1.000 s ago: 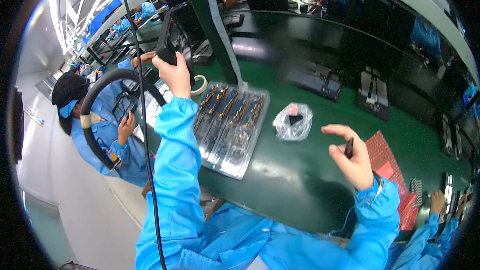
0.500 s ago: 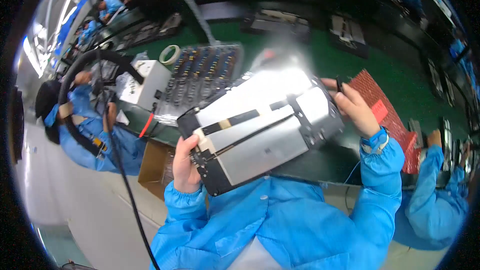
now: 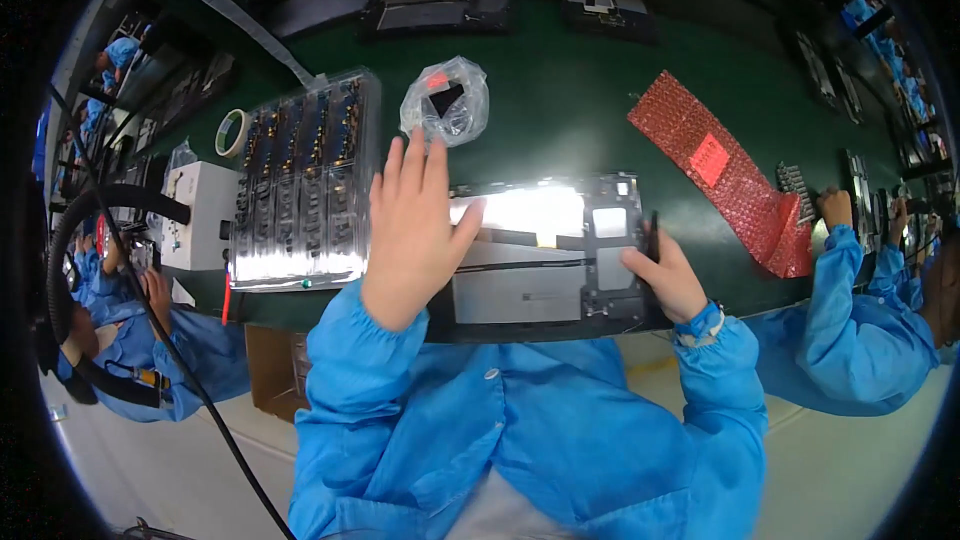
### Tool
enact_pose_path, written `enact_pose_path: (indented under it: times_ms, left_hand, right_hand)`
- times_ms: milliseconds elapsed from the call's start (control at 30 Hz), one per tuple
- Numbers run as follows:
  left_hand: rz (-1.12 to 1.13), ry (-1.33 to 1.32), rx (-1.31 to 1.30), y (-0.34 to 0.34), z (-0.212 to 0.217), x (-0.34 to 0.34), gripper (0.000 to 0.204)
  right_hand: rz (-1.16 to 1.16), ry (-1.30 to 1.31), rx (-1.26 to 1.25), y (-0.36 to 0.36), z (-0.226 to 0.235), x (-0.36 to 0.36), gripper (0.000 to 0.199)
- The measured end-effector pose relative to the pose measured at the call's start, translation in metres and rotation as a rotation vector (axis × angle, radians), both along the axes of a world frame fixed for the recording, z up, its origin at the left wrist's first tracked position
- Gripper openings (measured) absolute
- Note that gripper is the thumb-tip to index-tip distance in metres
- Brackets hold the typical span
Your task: The person retrieves tablet assemblies from a conveyor belt, installs small rubber grommets and flex cables into them using tweezers and fingers, and places the assembled tablets back onto the conveyor belt.
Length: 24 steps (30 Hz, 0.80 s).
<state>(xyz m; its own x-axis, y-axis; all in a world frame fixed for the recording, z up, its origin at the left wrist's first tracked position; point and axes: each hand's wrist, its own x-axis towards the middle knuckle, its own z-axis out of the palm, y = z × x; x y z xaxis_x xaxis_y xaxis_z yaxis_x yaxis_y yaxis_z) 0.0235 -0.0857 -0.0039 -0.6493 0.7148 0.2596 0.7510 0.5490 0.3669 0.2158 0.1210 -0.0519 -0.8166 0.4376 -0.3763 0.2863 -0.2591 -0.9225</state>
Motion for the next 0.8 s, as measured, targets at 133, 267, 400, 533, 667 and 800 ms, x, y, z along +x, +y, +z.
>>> enact_pose_path:
  times_ms: [133,267,400,533,667,800]
  left_hand:
    - [0.207,0.078,-0.139,0.030,-0.036,-0.015,0.063]
    - [0.221,0.113,-0.154,0.031,-0.055,-0.023,0.054]
    - [0.206,0.068,-0.123,0.030,-0.064,-0.028,0.046]
    - [0.185,0.066,-0.084,0.035,-0.061,-0.027,0.045]
    - [0.189,0.040,0.001,0.035,-0.064,-0.025,0.041]
    - [0.204,-0.005,-0.024,0.035,-0.061,-0.025,0.041]
  right_hand:
    - [0.387,-0.401,0.616,0.004,0.029,-0.034,0.033]
    - [0.436,-0.341,1.075,0.017,0.054,-0.050,0.018]
    - [0.344,0.493,0.789,-0.002,0.073,-0.126,0.025]
    - [0.401,0.350,0.422,-0.011,0.046,-0.203,0.027]
    - [0.426,0.245,0.456,-0.007,0.011,-0.240,0.018]
    - [0.404,0.355,0.682,0.001,-0.007,-0.240,0.025]
